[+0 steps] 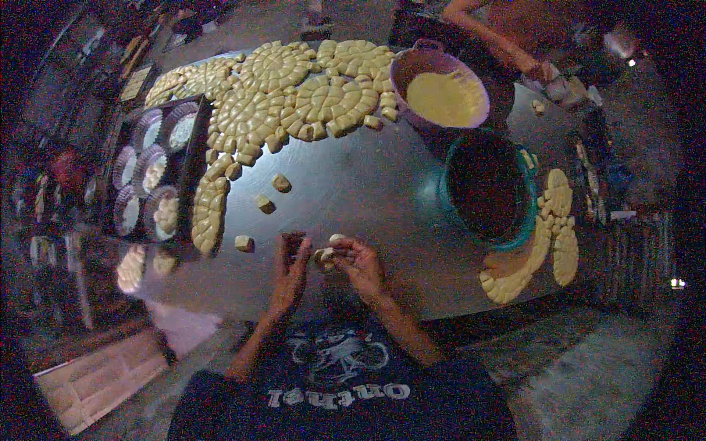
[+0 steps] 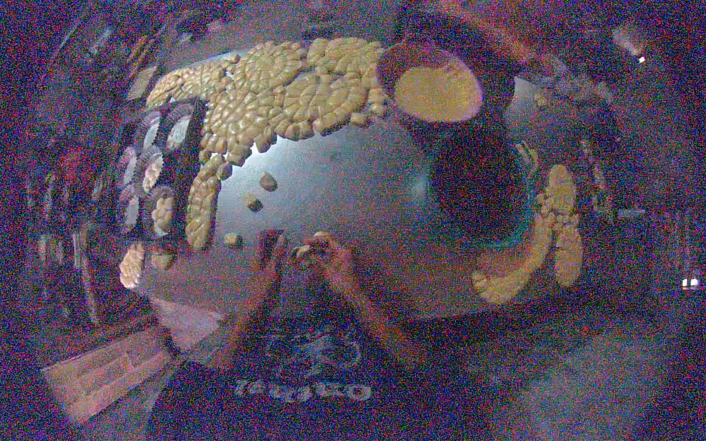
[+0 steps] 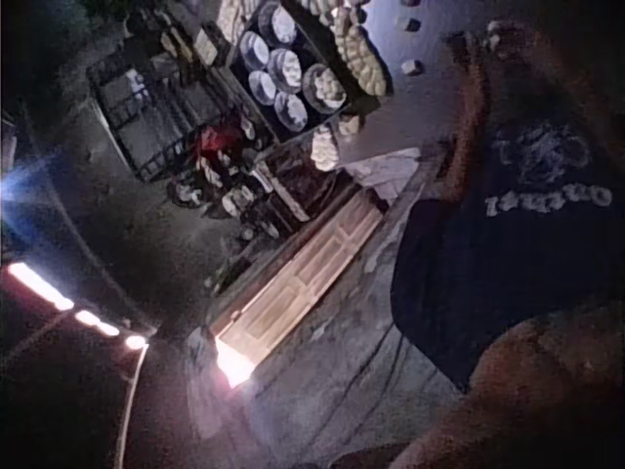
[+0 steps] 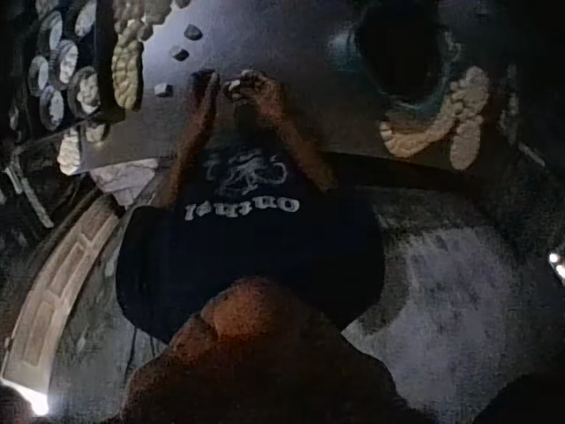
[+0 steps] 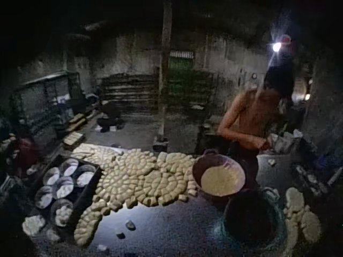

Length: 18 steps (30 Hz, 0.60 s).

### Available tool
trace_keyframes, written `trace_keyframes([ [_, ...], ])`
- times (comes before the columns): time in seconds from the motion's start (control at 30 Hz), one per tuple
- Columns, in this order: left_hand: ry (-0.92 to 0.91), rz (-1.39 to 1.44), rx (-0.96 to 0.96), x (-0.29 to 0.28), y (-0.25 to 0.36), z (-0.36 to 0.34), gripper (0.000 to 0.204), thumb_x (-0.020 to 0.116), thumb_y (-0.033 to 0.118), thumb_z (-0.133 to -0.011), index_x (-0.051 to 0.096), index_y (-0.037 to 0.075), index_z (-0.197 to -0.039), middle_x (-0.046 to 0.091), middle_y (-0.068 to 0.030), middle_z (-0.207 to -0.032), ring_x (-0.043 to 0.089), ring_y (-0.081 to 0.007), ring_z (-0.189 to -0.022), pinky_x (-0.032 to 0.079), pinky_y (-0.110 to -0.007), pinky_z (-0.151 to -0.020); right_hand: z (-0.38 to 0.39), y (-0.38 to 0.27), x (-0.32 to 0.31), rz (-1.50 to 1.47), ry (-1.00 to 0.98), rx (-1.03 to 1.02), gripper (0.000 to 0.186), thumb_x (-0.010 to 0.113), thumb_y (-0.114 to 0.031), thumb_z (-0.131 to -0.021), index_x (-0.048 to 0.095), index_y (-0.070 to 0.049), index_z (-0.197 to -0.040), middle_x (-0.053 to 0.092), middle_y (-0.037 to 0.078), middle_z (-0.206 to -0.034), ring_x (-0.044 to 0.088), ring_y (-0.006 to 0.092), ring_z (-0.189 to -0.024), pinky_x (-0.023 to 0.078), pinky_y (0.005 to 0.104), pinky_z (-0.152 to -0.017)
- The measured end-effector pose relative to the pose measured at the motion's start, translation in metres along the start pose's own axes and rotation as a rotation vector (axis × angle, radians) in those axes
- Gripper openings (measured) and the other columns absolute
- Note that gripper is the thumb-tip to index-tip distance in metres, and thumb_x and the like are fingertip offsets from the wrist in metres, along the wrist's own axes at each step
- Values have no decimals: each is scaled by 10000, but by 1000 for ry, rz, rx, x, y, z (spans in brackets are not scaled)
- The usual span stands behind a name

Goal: The person shapes pieces of dough into rounds by hand and places them into paper liners on a tray.

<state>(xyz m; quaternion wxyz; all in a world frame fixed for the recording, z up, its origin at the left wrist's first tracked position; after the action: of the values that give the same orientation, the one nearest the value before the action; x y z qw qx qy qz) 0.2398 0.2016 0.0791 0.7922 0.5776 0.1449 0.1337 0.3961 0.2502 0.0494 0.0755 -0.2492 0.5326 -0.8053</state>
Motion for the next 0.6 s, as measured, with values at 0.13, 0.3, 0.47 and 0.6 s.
trace_keyframes([
  [0.13,-67,-70,85,20,67,6,277,519,271,-977,555,38,-1122,604,-83,-1026,567,-150,-933,463,-321,-802,28,29,9,-240,123,-120,337,463,105,-835,572,-24,-1127,618,87,-1124,606,210,-1036,489,363,-940],
  [0.3,-160,77,87,35,60,1,265,555,247,-946,587,43,-1112,628,-101,-980,603,-200,-870,475,-324,-769,38,51,-9,-451,191,-102,340,482,84,-827,575,-26,-1134,622,84,-1116,603,209,-1034,487,365,-938],
  [0.47,32,-698,984,42,92,4,219,682,210,-833,647,79,-1005,645,-75,-892,622,-237,-759,491,-353,-681,42,43,-26,-481,201,-77,340,516,60,-826,581,-27,-1148,631,80,-1104,608,199,-1015,491,351,-920],
  [0.6,-198,-598,1122,52,50,-9,212,744,200,-766,644,89,-916,629,-57,-828,605,-268,-740,481,-403,-673,39,38,-28,-479,213,-79,343,543,42,-825,586,-27,-1158,638,76,-1095,612,192,-1000,494,340,-906],
])
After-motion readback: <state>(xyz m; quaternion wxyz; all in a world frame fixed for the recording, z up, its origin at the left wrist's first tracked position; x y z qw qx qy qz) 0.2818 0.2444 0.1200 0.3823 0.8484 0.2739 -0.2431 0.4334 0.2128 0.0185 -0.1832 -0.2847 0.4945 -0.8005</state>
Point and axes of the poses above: each hand's wrist, its own z-axis away from the middle knuckle, its own x-axis out of the palm, y = z × x, the point moved 1 cm from there along -z, towards the middle knuckle
